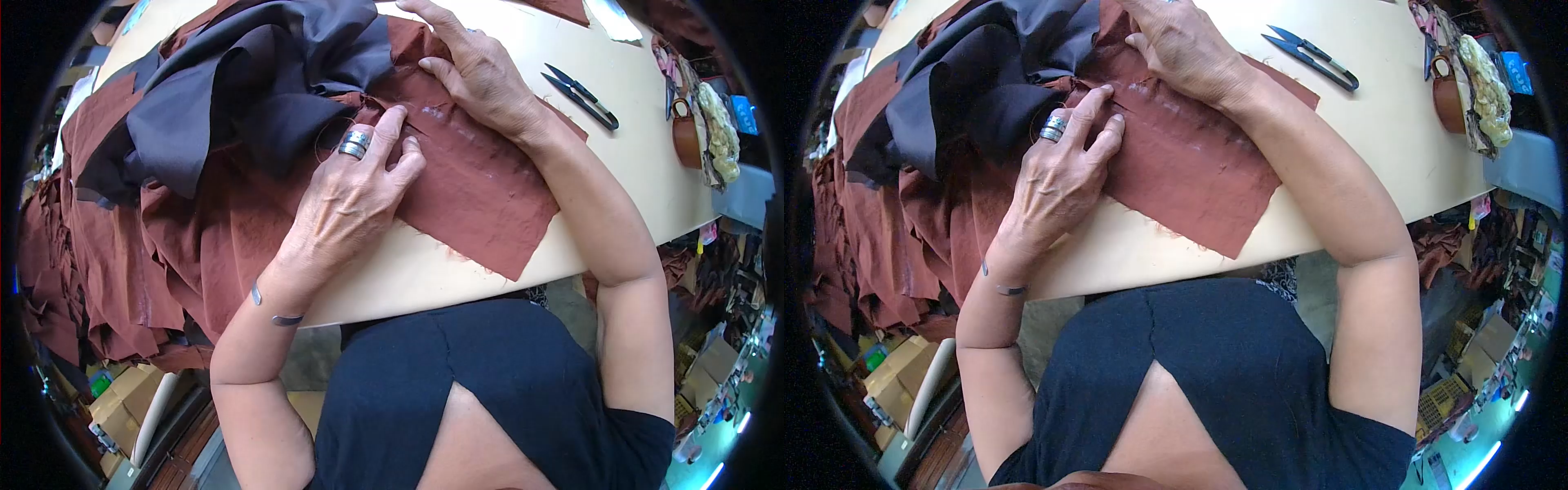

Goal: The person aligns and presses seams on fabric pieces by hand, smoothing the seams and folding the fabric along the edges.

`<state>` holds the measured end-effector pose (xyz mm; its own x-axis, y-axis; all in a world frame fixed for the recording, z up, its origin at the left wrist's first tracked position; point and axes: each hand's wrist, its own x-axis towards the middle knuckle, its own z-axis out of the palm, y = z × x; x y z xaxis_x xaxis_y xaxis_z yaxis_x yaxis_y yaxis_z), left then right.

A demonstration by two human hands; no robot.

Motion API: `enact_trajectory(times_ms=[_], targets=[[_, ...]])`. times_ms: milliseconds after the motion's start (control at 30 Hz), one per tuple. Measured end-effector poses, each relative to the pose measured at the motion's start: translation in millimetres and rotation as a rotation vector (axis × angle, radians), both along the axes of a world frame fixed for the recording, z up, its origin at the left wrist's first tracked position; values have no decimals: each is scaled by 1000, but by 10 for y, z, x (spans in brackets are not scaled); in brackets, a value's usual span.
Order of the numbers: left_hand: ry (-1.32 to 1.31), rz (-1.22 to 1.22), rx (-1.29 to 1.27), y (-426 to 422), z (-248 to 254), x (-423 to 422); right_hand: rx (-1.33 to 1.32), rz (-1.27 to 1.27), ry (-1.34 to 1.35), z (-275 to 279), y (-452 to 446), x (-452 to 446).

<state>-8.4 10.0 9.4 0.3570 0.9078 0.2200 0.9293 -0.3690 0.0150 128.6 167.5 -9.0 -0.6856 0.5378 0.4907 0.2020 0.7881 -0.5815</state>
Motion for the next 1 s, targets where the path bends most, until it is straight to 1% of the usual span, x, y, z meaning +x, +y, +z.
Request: enact_trajectory(times_ms=[100, 133, 200, 267, 300, 400, 433, 467, 500, 533, 567, 600, 633, 733, 767, 800, 867, 933, 967, 1000], targets=[[23, -63, 46, 8, -6, 30, 0, -38, -28, 7, -12, 2], [40, -90, 66, 9, -4, 32, 72, -42, -1, -6, -8, -5], [25, -101, 6, -2, 19, 18, 218, -49, 57, -44, 6, -22], [7, -114, -58, -22, 48, 14, 85, -69, -45, -41, -4, -1], [-57, -97, -72, -37, 85, 22, 20, -78, -96, -31, -17, 3], [-237, -109, -50, -35, 41, -33, 490, -131, 77, 93, -82, -6], [-383, -113, -32, -26, 25, -69, 426, -49, 103, 50, -95, 34], [-430, -48, 9, -34, 19, -123, 362, 32, 127, 25, -122, 73], [-477, 17, 49, -54, 13, -185, 452, 51, 122, 20, -168, 103], [-525, 83, 87, -67, 13, -223, 486, 87, 94, 60, -206, 148], [-559, 173, 84, -56, 61, -242, 637, 20, 45, 152, -289, 172], [-552, 224, 95, -27, 75, -258, 787, -48, -3, 218, -344, 183], [-581, 237, 85, -16, 48, -282, 877, -139, -46, 185, -325, 186], [-612, 237, 85, 52, -19, -359, 640, 12, 37, 163, -336, 167], [-614, 229, 87, 67, -25, -372, 435, 138, 100, 112, -347, 155], [-590, 247, 58, 67, -18, -380, 133, 209, 109, 76, -389, 160], [-539, 281, -4, 62, 19, -396, -86, 183, -2, -12, -428, 167], [-463, 309, -69, -2, 94, -409, 187, 97, 44, -30, -262, 161], [-425, 325, -105, -52, 124, -405, 103, -14, 20, 5, -185, 217], [-402, 316, -127, -93, 142, -397, 132, -216, 17, -29, -38, 287]])
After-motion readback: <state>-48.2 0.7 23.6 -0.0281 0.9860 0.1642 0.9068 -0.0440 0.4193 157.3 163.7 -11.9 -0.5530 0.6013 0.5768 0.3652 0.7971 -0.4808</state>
